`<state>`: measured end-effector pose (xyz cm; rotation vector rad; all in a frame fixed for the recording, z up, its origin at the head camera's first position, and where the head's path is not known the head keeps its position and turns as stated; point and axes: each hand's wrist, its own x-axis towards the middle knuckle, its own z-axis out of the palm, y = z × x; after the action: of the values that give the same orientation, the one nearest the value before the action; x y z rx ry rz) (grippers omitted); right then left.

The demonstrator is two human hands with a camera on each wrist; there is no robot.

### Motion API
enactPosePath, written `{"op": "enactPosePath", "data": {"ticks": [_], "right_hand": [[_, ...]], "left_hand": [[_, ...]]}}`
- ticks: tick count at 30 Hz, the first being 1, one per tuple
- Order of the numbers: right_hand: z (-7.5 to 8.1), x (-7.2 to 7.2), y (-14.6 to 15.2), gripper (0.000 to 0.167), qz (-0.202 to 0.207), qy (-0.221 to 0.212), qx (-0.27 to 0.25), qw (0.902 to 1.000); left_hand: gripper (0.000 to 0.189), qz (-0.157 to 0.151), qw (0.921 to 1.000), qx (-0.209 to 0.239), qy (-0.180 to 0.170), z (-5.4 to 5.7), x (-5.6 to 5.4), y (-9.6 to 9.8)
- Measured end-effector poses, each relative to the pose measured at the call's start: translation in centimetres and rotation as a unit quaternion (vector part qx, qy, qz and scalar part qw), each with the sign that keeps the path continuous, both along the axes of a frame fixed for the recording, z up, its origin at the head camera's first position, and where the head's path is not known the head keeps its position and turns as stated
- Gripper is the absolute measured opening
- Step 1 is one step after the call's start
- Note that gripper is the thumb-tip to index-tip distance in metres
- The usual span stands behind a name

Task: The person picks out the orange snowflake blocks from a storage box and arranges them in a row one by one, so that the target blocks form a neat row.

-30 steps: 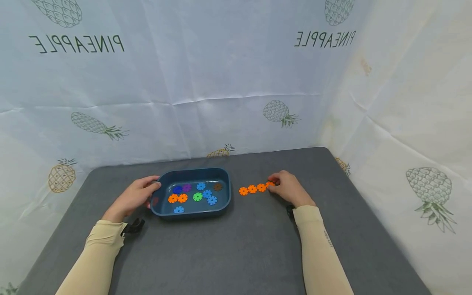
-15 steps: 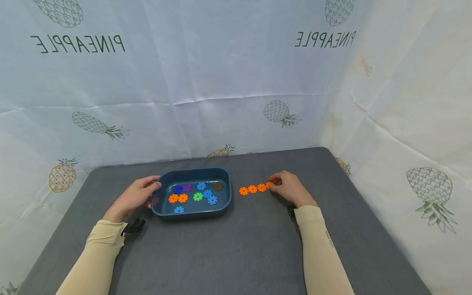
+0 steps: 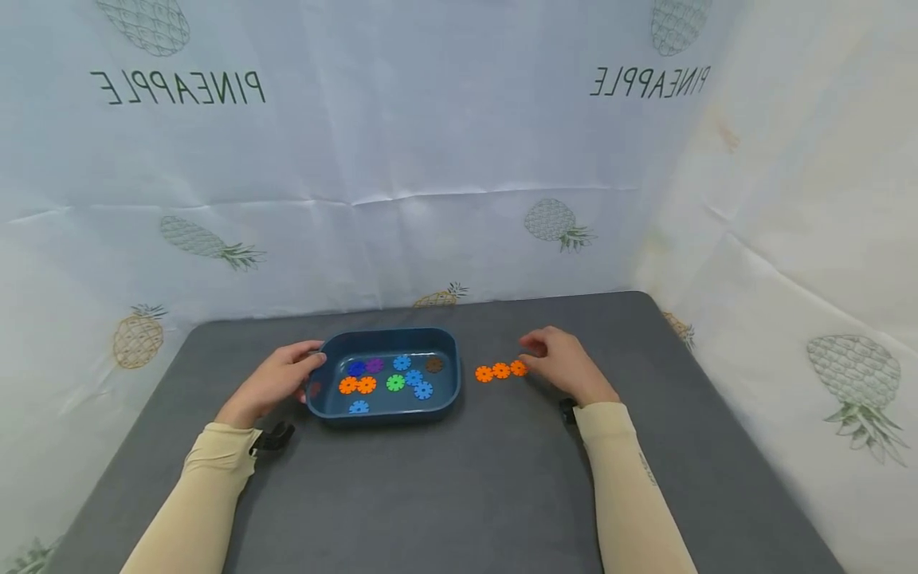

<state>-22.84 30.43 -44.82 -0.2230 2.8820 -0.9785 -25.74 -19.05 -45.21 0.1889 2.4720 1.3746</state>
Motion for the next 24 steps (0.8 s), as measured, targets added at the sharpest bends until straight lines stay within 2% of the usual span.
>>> {"op": "enactPosePath", "data": {"ticks": [3,8,14,19,24], "right_hand": [[1.2,-0.7,-1.4,0.041,0.018,0.005,0.008,0.9998],[4.1,-2.4,-4.5,0.036,0.069,0.009,0.036,0.9969],[7.0,-4.0,-9.0,0.037,0.145,0.009,0.085,0.9857],[8.0,-5.1,-12.7,0.039,0.201,0.008,0.123,0.9717],[7.7,-5.8,-16.4,0.035,0.252,0.014,0.149,0.9563]], "left_hand": [[0.06,0.002,1.0,0.005,0.003,0.0,0.0,0.0],[0.06,0.003,0.9999,0.011,0.003,-0.2,0.0,-0.1],[0.059,0.004,0.9999,0.012,0.003,-0.5,-0.1,-0.4],[0.059,0.003,0.9997,0.022,0.0,-0.4,-0.2,-0.5],[0.059,0.004,0.9997,0.026,-0.002,-0.4,-0.2,-0.6]]}}
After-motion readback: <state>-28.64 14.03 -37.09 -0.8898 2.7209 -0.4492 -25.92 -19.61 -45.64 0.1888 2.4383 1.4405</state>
